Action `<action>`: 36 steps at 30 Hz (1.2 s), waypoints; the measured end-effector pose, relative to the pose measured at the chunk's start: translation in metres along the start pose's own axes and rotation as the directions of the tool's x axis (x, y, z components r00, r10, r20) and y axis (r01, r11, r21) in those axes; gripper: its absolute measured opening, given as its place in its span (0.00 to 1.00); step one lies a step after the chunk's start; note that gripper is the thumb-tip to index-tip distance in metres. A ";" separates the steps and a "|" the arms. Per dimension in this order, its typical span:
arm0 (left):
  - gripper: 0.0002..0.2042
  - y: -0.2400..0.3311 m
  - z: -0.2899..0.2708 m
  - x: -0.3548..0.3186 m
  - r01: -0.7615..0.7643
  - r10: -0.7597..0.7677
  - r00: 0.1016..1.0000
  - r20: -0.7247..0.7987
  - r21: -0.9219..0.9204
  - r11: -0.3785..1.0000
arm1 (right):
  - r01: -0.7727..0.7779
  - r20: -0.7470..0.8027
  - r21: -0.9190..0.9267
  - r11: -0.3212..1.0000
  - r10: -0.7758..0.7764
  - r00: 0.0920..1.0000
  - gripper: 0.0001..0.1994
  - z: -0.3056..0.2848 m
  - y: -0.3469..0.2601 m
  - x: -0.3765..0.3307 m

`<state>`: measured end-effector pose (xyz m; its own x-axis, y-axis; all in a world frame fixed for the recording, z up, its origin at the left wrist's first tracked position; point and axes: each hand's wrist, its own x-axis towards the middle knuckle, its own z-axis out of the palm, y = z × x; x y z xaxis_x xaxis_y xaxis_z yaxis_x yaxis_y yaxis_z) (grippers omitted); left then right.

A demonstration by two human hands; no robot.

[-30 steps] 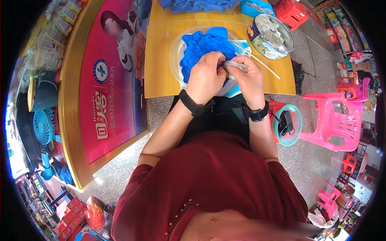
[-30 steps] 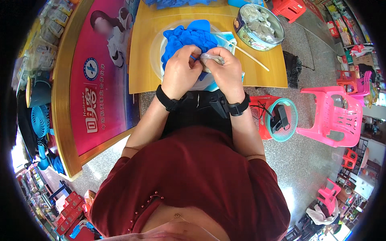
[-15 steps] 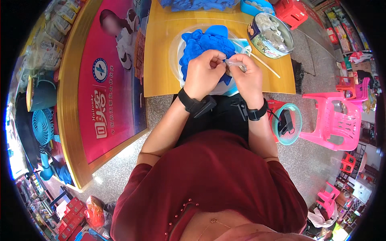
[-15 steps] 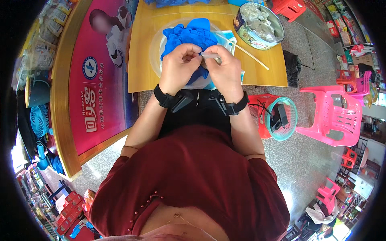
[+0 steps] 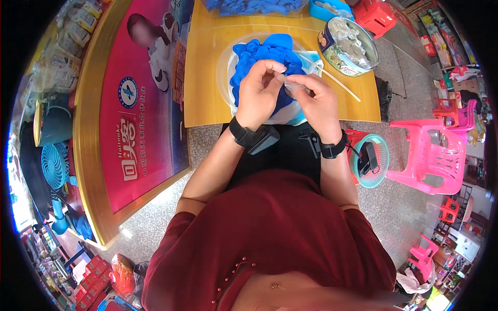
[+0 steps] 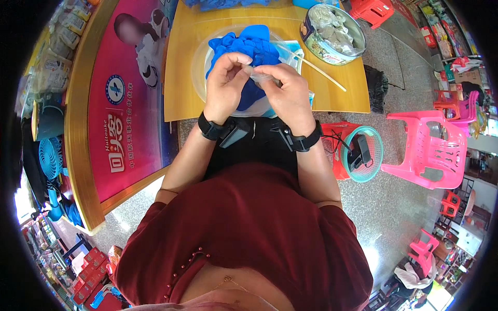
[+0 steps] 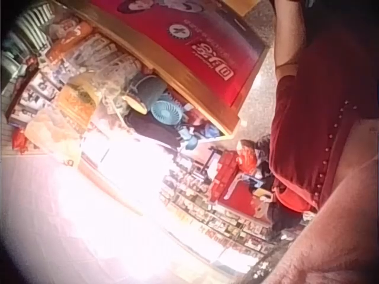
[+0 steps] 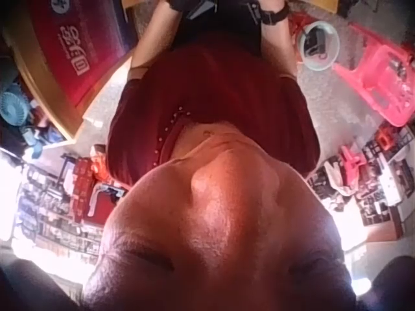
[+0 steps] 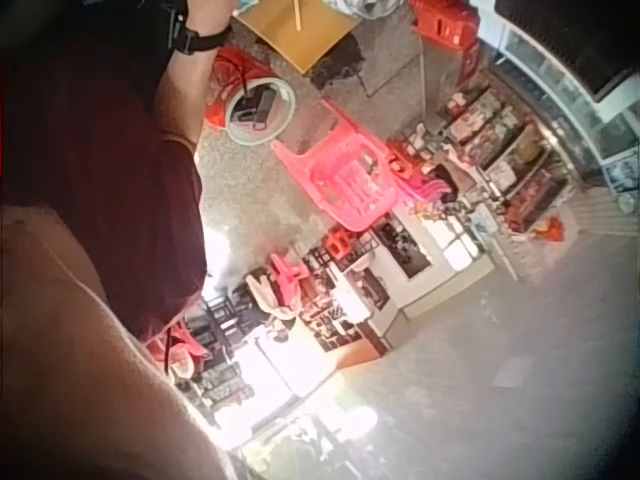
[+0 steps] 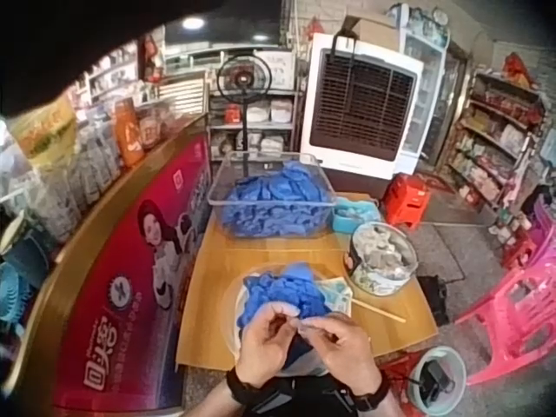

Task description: Assembling small blue plastic components by manually inserting small white parts, using a wooden stick for precision.

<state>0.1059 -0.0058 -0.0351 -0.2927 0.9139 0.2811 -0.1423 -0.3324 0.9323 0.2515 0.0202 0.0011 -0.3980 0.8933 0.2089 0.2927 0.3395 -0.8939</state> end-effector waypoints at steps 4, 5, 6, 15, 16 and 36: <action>0.08 0.002 0.002 -0.002 -0.046 0.046 0.999 0.001 0.126 0.991 | 0.136 -0.047 -0.155 0.979 -0.145 0.988 0.10 0.008 0.003 0.001; 0.08 0.003 0.002 -0.002 -0.046 0.046 0.999 0.002 0.127 0.991 | 0.137 -0.047 -0.154 0.979 -0.145 0.988 0.10 0.010 0.003 0.001; 0.08 0.004 0.002 -0.003 -0.045 0.044 0.999 0.009 0.173 0.984 | 0.182 -0.034 -0.241 0.953 -0.195 0.980 0.10 0.011 0.004 0.000; 0.08 0.003 0.001 -0.001 0.070 -0.070 0.996 0.057 -0.001 0.998 | -0.146 -0.025 0.275 0.950 0.159 0.987 0.07 -0.002 -0.010 -0.001; 0.08 0.002 0.000 -0.001 0.076 -0.070 0.996 0.064 -0.101 0.992 | -0.229 0.005 0.478 0.848 0.258 0.966 0.06 -0.004 -0.018 -0.001; 0.07 0.008 0.003 -0.004 0.037 -0.028 0.996 0.080 -0.110 0.993 | -0.224 -0.046 0.457 0.861 0.275 0.960 0.08 0.008 0.001 -0.001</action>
<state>0.1084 -0.0116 -0.0281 -0.2124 0.9385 0.2722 -0.2563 -0.3223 0.9113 0.2456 0.0177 -0.0031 -0.2620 0.9647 -0.0269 -0.0562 -0.0430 -0.9975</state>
